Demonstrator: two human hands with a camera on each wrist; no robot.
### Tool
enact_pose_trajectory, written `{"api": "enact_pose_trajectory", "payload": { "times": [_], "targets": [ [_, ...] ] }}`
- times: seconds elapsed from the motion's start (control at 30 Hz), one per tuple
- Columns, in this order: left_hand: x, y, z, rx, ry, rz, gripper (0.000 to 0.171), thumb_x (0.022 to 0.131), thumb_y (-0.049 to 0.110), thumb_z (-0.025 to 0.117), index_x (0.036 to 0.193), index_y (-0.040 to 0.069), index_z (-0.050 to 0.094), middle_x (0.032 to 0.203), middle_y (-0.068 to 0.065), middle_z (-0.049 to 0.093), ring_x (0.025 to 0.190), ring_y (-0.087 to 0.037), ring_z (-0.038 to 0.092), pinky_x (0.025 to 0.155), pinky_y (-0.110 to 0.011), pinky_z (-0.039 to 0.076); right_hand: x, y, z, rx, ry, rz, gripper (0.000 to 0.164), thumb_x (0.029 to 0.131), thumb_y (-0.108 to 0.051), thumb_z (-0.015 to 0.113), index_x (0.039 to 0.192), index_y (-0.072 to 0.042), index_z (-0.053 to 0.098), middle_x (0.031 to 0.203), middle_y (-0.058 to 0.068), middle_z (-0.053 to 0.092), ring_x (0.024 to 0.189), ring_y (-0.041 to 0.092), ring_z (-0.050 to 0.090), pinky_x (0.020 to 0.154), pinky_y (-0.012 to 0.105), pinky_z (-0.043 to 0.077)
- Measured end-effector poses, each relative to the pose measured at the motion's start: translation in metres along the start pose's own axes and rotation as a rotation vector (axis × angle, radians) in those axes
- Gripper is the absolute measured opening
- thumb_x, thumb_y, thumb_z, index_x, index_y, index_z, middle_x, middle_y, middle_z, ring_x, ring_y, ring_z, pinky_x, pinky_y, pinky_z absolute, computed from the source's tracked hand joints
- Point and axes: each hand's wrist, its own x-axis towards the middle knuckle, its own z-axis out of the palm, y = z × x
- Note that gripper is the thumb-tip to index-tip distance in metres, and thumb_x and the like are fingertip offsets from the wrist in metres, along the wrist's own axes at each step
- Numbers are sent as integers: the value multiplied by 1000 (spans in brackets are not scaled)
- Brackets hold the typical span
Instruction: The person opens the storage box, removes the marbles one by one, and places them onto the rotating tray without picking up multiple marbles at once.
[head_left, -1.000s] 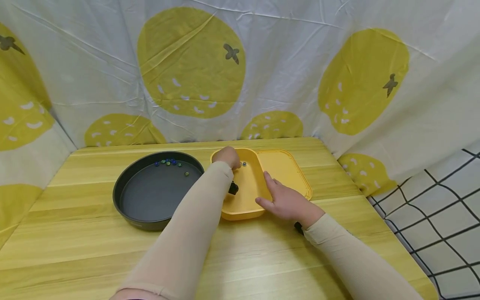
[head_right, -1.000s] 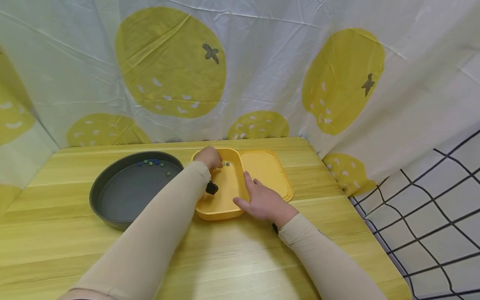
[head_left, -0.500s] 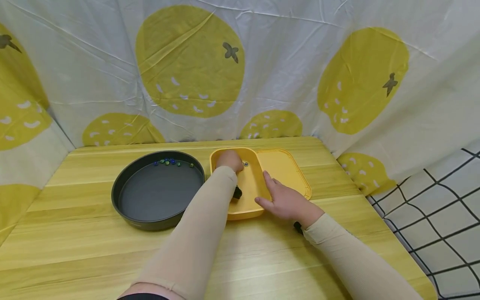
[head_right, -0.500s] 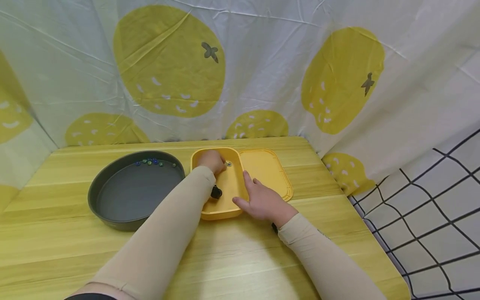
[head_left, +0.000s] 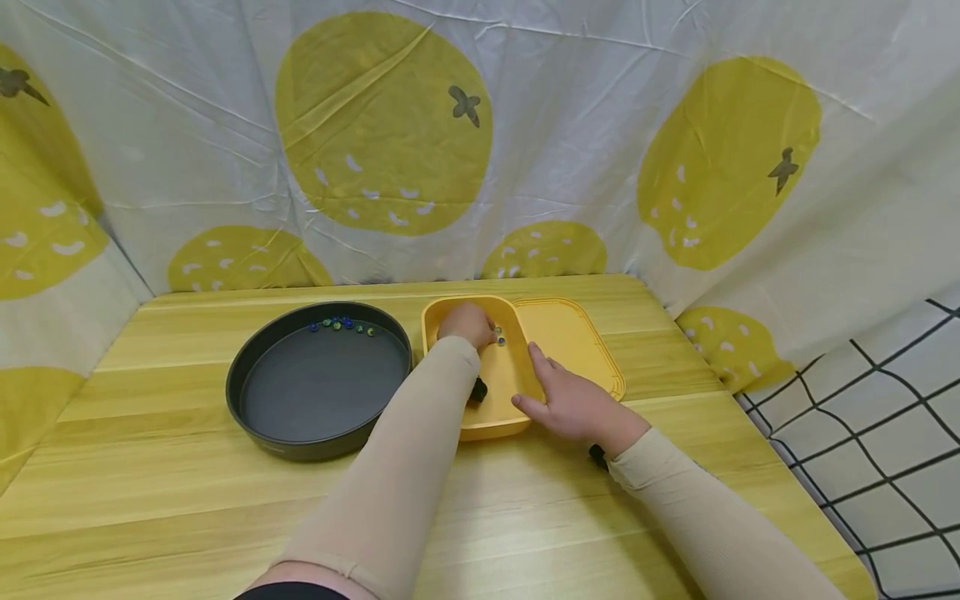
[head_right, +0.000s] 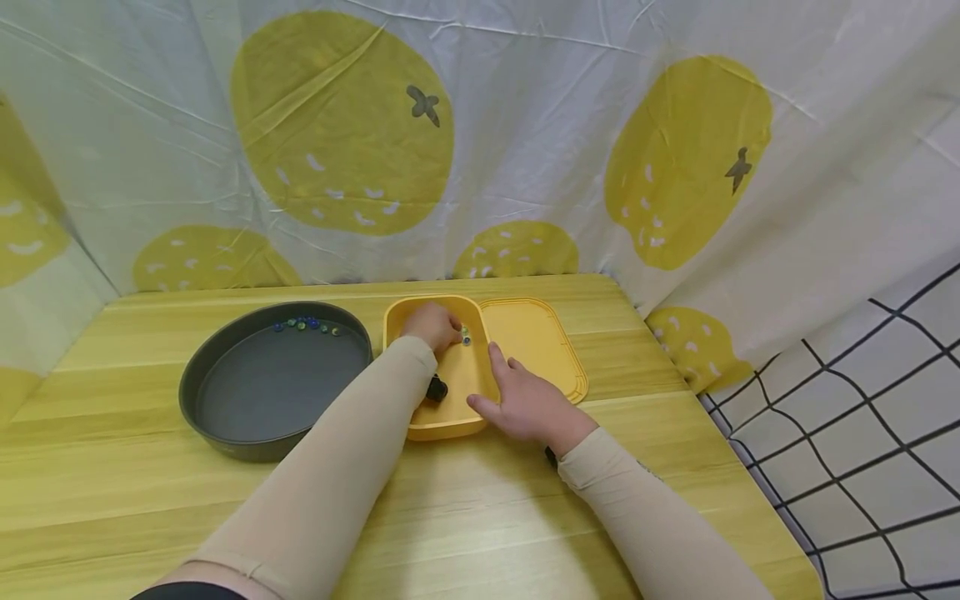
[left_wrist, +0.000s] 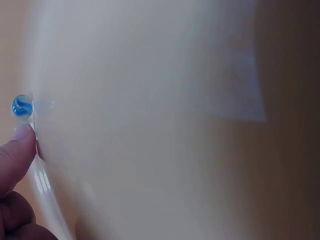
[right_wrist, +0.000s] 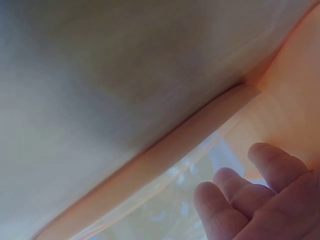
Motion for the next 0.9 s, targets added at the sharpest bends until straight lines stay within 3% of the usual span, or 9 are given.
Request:
{"api": "enact_pose_trajectory", "payload": {
  "times": [0.27,0.63,0.9],
  "targets": [
    [7,-1,5,13,-1,38,26,101,31,72,125,25,80,133,7,74,124,-19,68,109,-38,54,-1,-1,-1,-1,7,1,97,107,-58,50,168,2,5,169,30,29,152,44,41,121,56,39],
    [9,-4,8,-35,-10,-10,23,100,29,74,122,27,81,130,9,75,120,-19,69,105,-38,56,0,-4,-1,-5,3,-4,96,107,-59,48,168,3,6,169,30,28,152,47,40,120,58,40],
    [6,-1,1,-103,19,60,23,102,27,71,121,21,81,128,4,76,118,-20,69,107,-36,53,-1,-5,-2,-14,15,-1,96,107,-58,48,168,3,7,167,32,30,150,47,43,119,58,42]
  ]
}}
